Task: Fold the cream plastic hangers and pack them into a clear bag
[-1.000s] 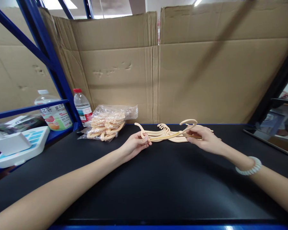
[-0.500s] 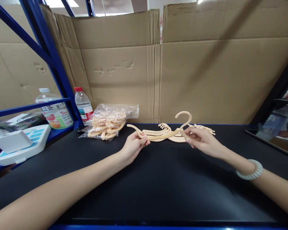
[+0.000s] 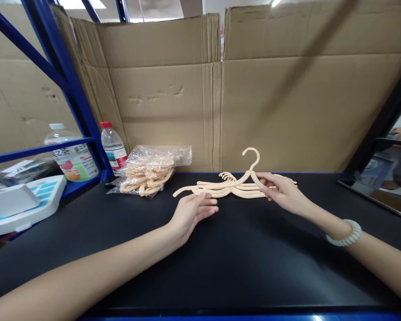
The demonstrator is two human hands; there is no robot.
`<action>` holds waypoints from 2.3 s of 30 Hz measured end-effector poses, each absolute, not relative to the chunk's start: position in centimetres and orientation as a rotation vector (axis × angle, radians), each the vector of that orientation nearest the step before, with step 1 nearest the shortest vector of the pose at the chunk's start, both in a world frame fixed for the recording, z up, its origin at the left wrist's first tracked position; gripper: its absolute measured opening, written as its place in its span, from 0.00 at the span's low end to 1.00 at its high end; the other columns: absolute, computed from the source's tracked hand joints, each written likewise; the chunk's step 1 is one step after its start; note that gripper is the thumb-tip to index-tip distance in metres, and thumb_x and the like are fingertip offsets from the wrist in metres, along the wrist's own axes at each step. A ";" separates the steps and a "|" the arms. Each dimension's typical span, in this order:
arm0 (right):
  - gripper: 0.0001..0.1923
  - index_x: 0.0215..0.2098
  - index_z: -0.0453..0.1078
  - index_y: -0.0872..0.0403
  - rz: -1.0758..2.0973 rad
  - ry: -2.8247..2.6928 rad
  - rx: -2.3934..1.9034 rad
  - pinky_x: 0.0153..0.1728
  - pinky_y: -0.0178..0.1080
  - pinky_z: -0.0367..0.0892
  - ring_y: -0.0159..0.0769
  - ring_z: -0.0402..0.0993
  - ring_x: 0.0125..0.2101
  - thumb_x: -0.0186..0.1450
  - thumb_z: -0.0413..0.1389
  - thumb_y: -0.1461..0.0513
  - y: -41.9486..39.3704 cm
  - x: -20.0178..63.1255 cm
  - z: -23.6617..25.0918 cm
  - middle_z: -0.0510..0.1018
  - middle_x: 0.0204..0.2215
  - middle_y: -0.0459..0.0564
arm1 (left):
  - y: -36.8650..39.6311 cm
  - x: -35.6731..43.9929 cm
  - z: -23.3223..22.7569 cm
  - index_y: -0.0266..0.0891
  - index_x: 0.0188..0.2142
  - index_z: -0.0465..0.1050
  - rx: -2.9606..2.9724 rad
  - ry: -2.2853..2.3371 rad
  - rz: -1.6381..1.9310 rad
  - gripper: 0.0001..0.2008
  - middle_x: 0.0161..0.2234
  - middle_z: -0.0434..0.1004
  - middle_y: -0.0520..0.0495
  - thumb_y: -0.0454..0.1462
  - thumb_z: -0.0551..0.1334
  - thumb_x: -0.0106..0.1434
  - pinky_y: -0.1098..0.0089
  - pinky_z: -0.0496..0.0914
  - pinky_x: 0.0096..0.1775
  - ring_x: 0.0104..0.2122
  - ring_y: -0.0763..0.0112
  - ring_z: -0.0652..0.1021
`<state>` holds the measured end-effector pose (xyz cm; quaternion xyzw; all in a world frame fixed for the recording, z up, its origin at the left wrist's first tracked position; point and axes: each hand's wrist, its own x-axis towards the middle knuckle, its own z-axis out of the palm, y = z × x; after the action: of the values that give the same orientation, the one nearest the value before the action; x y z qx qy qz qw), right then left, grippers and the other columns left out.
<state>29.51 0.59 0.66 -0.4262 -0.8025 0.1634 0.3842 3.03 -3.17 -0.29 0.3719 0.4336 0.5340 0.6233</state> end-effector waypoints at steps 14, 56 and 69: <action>0.06 0.34 0.69 0.53 0.503 -2.523 -1.094 0.23 0.33 0.60 0.31 0.63 0.23 0.59 0.52 0.65 -1.5 28.0 1.0 0.70 0.24 0.45 | -8.9 3.8 -0.7 0.42 0.58 0.65 2.670 0.854 0.690 0.23 0.62 0.61 0.38 0.41 0.59 0.63 0.48 0.50 0.61 0.62 0.48 0.58; 0.15 0.44 0.76 0.54 -0.253 -2.265 -1.555 0.47 0.42 0.68 0.42 0.74 0.45 0.64 0.49 0.65 5.6 35.9 0.2 0.80 0.43 0.51 | -7.8 4.1 0.0 0.38 0.59 0.62 2.789 0.859 0.366 0.23 0.64 0.57 0.39 0.41 0.55 0.66 0.49 0.54 0.62 0.64 0.54 0.56; 0.13 0.40 0.77 0.55 -0.282 -2.041 -1.842 0.38 0.38 0.70 0.41 0.78 0.36 0.61 0.53 0.61 8.7 44.6 -1.9 0.82 0.36 0.52 | -7.7 4.1 0.0 0.39 0.55 0.66 2.795 0.698 0.395 0.18 0.59 0.65 0.40 0.37 0.54 0.65 0.53 0.57 0.61 0.60 0.56 0.63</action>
<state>44.58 8.69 -1.92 -0.6547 -0.7253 -0.1003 0.1877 4.05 -7.66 0.02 0.9546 0.2385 0.1348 0.1168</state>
